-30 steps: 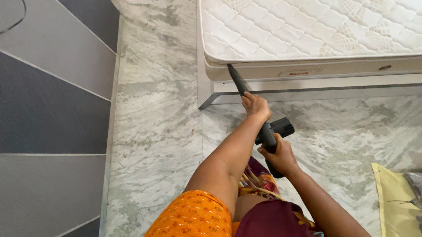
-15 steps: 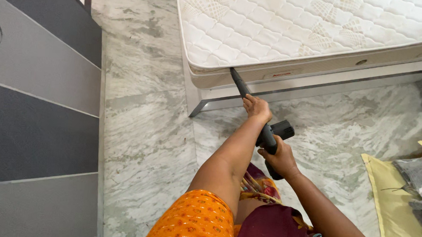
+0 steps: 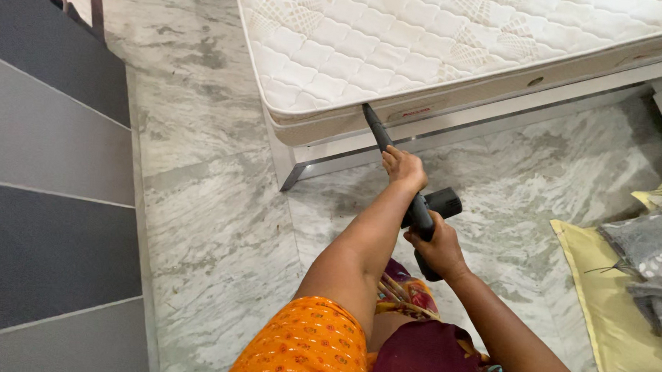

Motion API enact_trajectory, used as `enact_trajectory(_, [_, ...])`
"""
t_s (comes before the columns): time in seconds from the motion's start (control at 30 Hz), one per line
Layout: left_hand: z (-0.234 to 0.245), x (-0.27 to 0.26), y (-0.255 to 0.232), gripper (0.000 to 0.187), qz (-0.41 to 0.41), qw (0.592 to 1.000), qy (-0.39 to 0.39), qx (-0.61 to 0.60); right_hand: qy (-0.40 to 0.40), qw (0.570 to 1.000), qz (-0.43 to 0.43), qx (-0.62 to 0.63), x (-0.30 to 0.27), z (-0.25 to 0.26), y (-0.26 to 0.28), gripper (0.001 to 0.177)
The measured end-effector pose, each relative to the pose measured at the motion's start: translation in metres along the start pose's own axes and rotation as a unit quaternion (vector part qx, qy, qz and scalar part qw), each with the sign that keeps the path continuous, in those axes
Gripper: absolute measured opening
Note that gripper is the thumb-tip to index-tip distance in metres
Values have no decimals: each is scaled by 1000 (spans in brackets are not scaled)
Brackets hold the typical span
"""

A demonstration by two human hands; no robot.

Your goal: The person uses a handheld vacuum tool to clean the surface of a mattress and then vacuums the floor and edges along the bed frame.

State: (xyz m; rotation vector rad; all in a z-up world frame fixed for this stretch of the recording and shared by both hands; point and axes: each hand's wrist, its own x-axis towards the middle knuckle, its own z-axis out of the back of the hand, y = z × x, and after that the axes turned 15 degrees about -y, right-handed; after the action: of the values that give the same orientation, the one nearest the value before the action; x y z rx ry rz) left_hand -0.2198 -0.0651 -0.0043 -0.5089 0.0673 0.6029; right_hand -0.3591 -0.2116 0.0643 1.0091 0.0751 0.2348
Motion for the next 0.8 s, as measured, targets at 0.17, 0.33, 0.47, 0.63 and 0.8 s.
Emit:
enact_trajectory(0.17, [-20,8,-15,72,-24,1000,-6,10,-27,1000,-3,-3,4,7,-7,56])
enact_trajectory(0.33, [-27,8,-34,75,-43,999,1,8,-48,998,-28,5,8,15,-12,55])
enact_trajectory(0.47, [-24,7,-44,78,-62,998,14,3,-58,997,-48,6,11,20,-11,55])
enact_trajectory(0.63, [-21,15,-46,78,-58,998,29,23,-60,998,0,6,22,21,-14,56])
enact_trajectory(0.8, [-23,23,-39,85,-51,999,18,5,-52,998,-19,3,25,11,-19,53])
